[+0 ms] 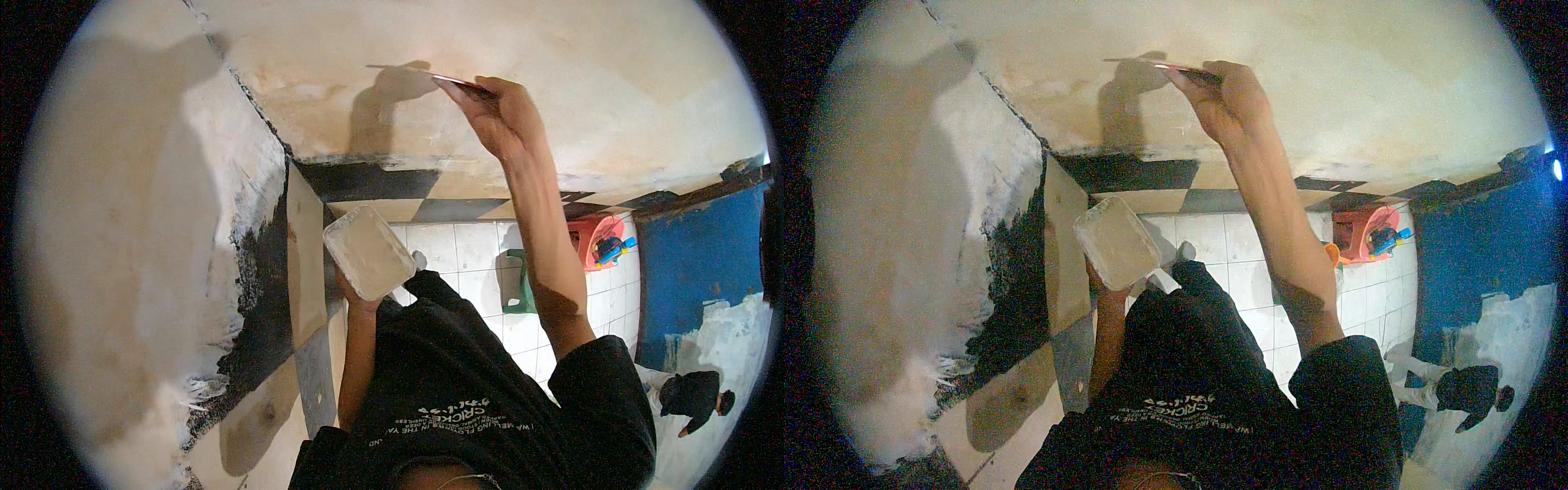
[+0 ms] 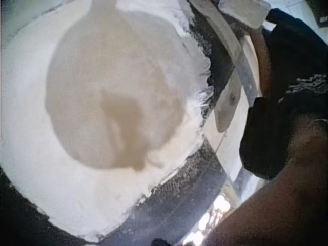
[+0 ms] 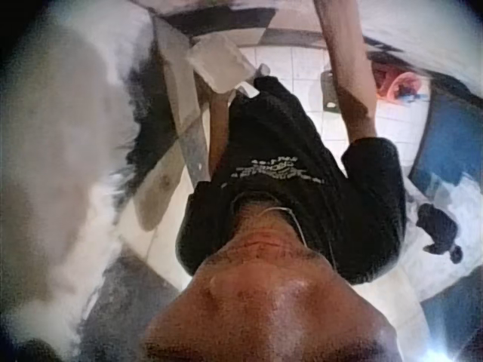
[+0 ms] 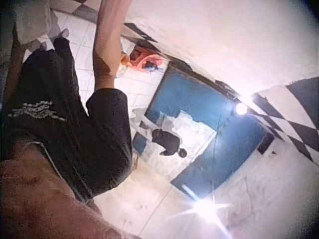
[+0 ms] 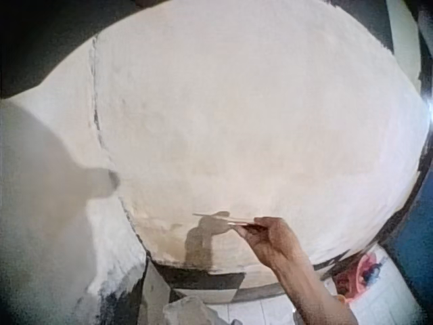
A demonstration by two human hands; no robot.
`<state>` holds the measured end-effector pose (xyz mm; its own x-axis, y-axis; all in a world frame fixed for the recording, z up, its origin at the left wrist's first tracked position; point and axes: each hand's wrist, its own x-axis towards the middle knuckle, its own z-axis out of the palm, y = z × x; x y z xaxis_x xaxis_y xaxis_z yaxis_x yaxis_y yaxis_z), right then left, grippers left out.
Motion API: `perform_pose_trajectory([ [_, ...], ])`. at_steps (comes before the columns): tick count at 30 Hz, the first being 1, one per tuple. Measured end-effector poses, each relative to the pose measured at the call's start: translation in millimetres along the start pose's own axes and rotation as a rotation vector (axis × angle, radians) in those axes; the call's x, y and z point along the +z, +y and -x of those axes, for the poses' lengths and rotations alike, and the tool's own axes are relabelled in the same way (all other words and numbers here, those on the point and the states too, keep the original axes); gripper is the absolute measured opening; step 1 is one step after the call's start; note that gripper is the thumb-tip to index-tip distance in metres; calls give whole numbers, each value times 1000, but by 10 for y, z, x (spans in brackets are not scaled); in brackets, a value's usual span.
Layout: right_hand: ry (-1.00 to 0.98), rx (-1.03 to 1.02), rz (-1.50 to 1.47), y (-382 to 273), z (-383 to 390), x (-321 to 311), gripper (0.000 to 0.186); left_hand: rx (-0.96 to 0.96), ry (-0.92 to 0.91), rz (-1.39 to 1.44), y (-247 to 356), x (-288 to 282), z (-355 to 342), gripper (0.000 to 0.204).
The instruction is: The person prepares wall putty in a plastic container by adding water from a ladle and mixing it with a putty knife. They then use the putty knife to apply the mixture to a wall corner, smoothing it over the surface.
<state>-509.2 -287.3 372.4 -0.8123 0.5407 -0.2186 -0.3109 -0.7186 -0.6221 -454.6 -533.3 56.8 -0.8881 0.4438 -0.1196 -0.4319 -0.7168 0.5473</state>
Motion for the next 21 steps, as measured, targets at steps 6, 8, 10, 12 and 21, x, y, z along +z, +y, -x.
perform_pose_trajectory([
  [6, 90, 27, 114, 108, 291, -556, 21, -15, -13, 25, -15, 24, 11, 66],
  [8, 143, 121, 143, 423, 75, -991, 24, -7, -17, 16, 6, 16, 19, 66],
  [10, 114, 230, 183, 768, -291, -1534, 26, 9, -27, -28, 40, 0, 35, 67],
  [12, 48, 190, 324, 982, -758, -1952, 28, 36, -53, -116, 73, -8, 45, 67],
  [21, -18, 17, 25, 169, -285, -641, 28, -94, 4, 272, 79, -66, 82, 68],
])
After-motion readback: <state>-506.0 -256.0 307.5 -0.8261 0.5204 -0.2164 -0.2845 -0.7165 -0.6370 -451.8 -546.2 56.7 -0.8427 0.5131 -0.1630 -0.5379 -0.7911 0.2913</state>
